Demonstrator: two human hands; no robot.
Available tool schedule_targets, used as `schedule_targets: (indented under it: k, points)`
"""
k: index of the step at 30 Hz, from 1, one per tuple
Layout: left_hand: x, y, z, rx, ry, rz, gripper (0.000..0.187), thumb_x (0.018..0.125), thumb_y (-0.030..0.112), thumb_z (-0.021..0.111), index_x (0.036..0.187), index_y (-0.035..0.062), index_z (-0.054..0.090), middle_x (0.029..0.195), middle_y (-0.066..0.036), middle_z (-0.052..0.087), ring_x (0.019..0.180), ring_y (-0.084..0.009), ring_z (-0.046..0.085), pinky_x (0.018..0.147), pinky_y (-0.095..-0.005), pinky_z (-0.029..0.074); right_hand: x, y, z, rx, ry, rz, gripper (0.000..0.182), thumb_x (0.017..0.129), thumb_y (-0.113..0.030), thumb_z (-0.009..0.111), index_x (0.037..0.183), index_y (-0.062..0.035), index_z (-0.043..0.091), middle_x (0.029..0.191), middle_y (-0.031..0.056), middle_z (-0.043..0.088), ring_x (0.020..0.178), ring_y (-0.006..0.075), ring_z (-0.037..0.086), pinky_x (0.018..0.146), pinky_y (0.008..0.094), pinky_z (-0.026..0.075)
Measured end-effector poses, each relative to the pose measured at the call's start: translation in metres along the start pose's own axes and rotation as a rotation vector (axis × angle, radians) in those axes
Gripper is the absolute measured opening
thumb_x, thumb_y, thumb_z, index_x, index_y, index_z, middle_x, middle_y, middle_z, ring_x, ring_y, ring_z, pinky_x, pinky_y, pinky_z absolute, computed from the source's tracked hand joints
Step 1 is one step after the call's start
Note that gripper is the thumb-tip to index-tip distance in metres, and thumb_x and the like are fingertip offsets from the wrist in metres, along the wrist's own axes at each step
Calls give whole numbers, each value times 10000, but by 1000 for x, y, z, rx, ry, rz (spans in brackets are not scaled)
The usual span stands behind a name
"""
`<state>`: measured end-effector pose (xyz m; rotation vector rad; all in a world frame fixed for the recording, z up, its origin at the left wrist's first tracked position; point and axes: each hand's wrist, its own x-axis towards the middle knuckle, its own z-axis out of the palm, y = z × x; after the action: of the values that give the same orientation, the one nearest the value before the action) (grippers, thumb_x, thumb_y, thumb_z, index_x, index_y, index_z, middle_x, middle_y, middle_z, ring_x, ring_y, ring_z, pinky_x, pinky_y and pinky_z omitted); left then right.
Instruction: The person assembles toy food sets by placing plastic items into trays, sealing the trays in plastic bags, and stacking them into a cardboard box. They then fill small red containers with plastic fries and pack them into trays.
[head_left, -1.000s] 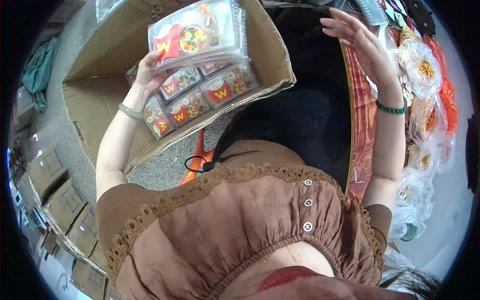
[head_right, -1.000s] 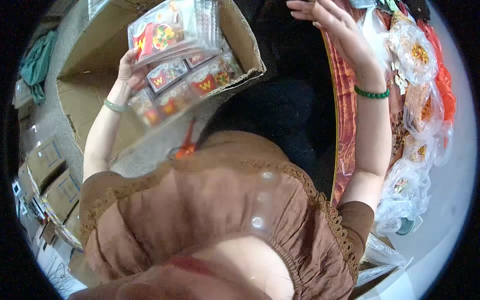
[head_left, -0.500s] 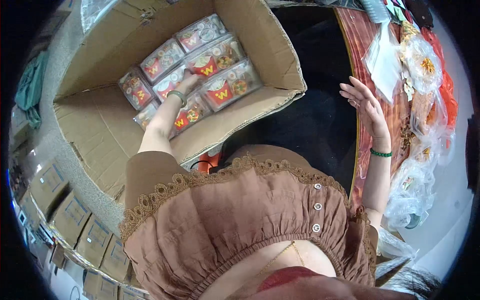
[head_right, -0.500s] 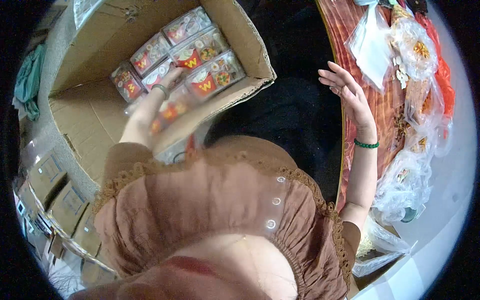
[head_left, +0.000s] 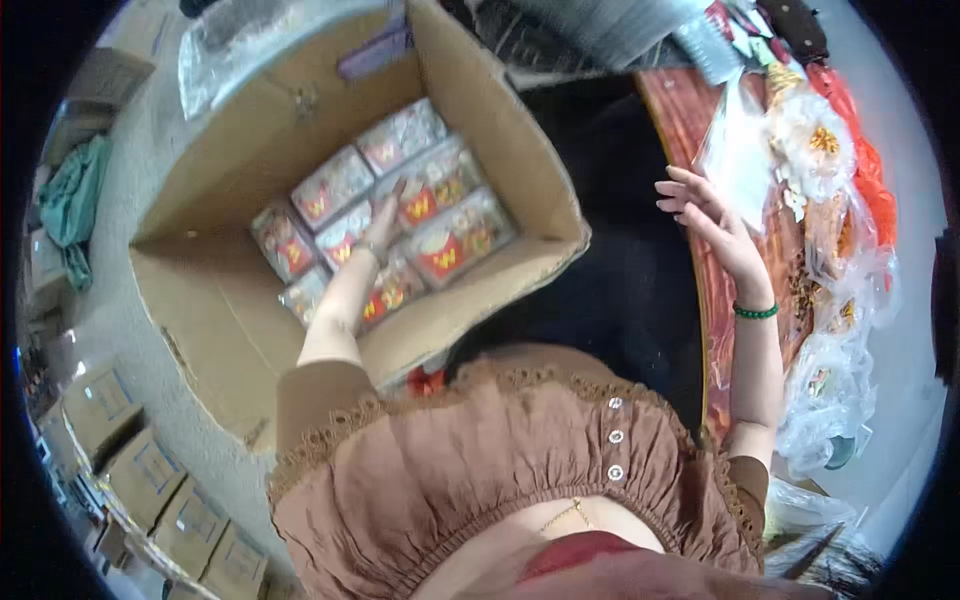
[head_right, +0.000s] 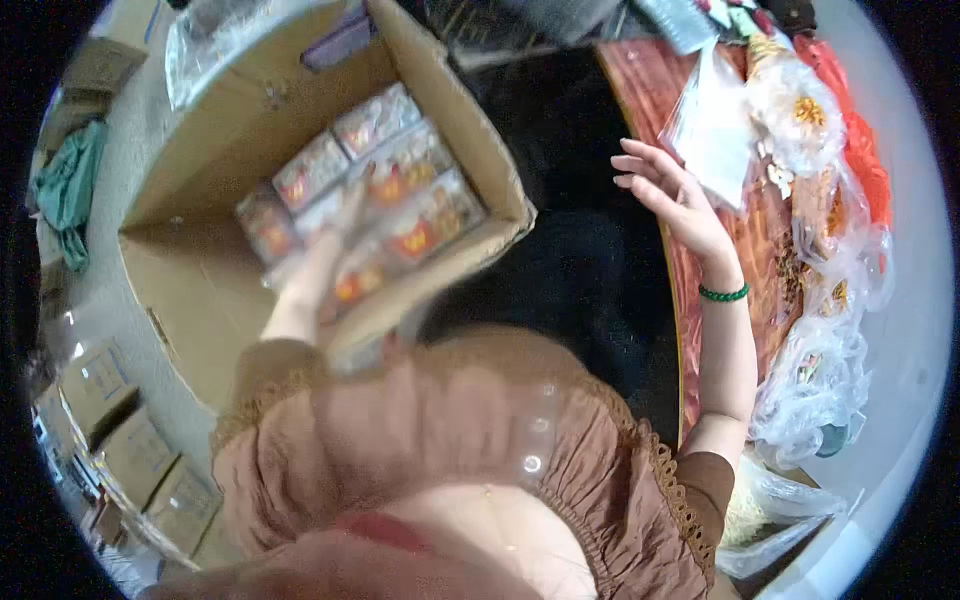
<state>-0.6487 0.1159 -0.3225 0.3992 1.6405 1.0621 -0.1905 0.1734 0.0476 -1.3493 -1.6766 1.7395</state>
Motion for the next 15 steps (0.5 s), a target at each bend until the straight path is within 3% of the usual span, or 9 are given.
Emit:
schedule_targets:
  k: [3,5,6,7,9,11,12,14,15]
  points:
    - [43,2,-24,421,498,100,1160,687,538,795,1449,-95,191,1476,-260,285,1396,-346,264,1142,-437,242,20,-73,-2,-315,227,-402,480,928,-139,625,1370,-41,465,1232,76,581,1079,128,565,913,281,473]
    - [7,70,-19,354,606,491,1093,712,497,797,1435,-87,220,1459,-267,309,1367,-349,311,1140,-433,229,33,-137,5,-439,374,-709,415,906,-173,660,1286,-44,556,1112,42,630,957,108,588,840,281,489]
    - [-12,120,-7,266,548,668,1048,733,470,789,1431,-80,233,1454,-268,315,1356,-353,322,1134,-433,236,43,-166,-2,-690,412,-864,393,903,-111,630,1276,-19,550,1164,49,613,972,97,557,818,244,459]
    - [-33,166,8,186,486,832,1002,755,444,782,1426,-72,246,1449,-269,322,1346,-357,334,1128,-432,243,55,-191,0,-776,476,-959,330,888,-188,671,1165,-14,627,1063,60,655,905,114,579,792,247,467]
    - [-60,234,46,25,352,1014,899,811,300,765,1442,-49,228,1461,-257,315,1357,-336,326,1115,-415,271,85,-227,2,-916,403,-961,351,850,-313,716,1018,-7,682,924,78,680,869,142,602,773,260,478]
    - [-110,296,92,-110,174,1057,871,831,231,752,1449,-45,205,1467,-265,302,1370,-320,308,1121,-401,254,134,-227,-7,-1053,394,-733,427,780,-420,757,919,-21,697,856,94,679,828,159,622,736,279,492]
    - [-129,317,115,-172,98,1011,876,821,222,752,1452,-36,202,1499,-232,262,1393,-324,268,1123,-435,257,154,-224,-8,-1111,384,-610,461,746,-465,776,874,-29,703,824,99,679,803,165,631,716,289,499]
    - [-130,339,161,-226,43,1076,925,790,274,787,1438,-59,218,1456,-276,309,1360,-339,310,1121,-408,239,184,-215,-17,-1134,334,-433,474,703,-492,799,813,-41,703,764,94,673,732,173,639,675,303,506]
    - [-127,347,180,-172,50,1065,958,772,306,798,1433,-72,217,1457,-280,301,1363,-346,303,1127,-409,231,188,-214,-20,-1151,318,-465,458,710,-478,798,808,-40,708,734,84,670,708,172,638,661,308,505]
